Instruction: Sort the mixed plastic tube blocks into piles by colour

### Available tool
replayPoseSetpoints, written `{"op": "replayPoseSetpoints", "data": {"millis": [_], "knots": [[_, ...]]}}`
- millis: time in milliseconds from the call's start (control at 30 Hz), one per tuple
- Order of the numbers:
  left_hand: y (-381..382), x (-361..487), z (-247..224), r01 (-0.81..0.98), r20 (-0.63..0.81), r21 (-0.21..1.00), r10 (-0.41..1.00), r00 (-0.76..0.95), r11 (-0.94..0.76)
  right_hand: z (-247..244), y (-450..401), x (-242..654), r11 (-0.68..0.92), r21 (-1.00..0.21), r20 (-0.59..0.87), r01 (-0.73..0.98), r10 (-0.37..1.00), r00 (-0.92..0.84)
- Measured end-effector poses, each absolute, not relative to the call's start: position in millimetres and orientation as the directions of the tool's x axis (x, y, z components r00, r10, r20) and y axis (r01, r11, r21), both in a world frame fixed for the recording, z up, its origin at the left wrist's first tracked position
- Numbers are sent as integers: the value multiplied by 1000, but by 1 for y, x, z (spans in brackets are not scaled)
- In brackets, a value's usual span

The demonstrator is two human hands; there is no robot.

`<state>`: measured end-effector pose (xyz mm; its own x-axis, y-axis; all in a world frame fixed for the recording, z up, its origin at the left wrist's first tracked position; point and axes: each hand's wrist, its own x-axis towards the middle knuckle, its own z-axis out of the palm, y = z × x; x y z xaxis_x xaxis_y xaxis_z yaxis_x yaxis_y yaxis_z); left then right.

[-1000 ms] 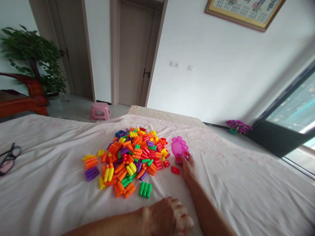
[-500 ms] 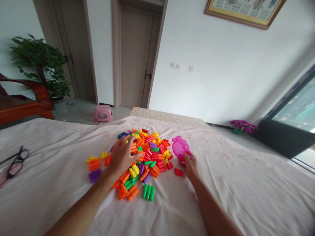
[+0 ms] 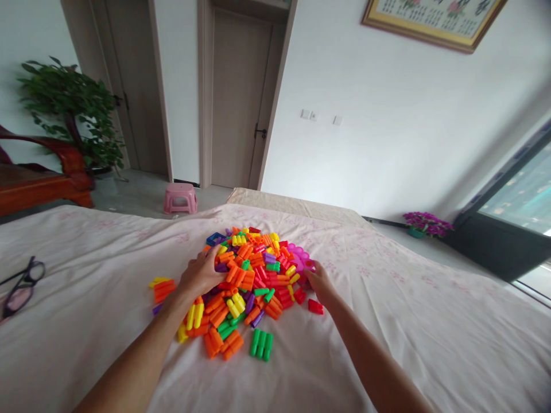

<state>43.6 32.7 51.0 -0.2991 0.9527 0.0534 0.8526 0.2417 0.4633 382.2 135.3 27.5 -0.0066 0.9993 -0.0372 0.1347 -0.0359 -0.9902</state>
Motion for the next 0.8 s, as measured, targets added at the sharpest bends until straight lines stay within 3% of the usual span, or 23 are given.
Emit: {"op": "replayPoseSetpoints", "data": {"millis": [167,267,433,567,667,800], "knots": [[40,54,48,821,163,560,958,-236,107,34,122,361,-77,-980,-105,183,983,-151],[45,59,45,791,196,609,955,-225,62,38,113,342,-22,-991,-44,130,985,-166],[55,68,39,684,217,729,945,-245,10,37,101,318,79,-996,90,-46,925,-368],[62,78,38,531,242,844,936,-254,-74,38,98,308,129,-987,155,-98,924,-350],[67,86,43,423,270,894,931,-244,-148,46,98,304,153,-988,154,-30,926,-344],[71,88,58,358,318,907,919,-235,-222,62,102,301,222,-951,150,215,940,-306]]}}
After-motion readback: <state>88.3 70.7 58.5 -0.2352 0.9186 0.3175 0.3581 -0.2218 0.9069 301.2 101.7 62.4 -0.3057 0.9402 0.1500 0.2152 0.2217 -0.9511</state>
